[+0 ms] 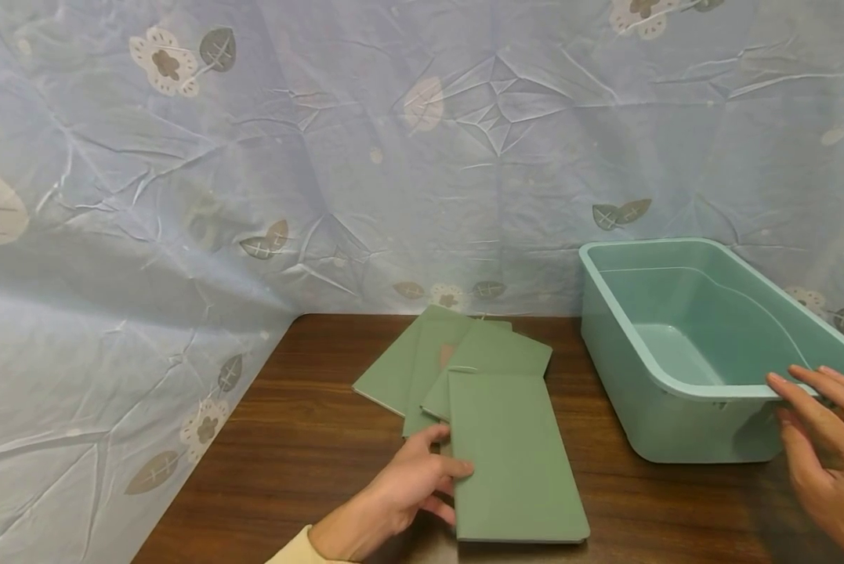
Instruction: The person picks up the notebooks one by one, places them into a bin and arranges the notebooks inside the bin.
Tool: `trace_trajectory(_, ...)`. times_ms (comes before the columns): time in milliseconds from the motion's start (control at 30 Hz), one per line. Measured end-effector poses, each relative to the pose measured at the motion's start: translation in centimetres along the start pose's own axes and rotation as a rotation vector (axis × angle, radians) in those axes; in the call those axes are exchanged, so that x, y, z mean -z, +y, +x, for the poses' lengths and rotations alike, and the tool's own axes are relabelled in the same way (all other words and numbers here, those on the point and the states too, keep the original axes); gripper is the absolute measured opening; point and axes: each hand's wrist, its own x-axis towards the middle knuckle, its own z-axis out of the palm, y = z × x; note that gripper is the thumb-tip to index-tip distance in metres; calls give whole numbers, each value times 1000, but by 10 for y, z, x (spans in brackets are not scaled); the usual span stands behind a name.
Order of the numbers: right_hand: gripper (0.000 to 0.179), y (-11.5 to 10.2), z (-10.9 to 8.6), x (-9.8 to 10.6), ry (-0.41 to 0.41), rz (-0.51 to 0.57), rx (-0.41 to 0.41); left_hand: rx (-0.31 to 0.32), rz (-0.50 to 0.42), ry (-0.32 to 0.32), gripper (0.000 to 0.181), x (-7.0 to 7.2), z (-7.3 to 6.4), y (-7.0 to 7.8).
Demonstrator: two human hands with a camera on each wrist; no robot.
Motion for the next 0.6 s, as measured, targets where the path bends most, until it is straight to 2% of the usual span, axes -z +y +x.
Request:
trace_trajectory(400,42,-1,0,0,0,21,3,-11,-41,24,86,-4,1,5)
trace_trajectory(600,41,-1,-1,0,-20,7,-11,-29,-83,7,86,-5,2,7)
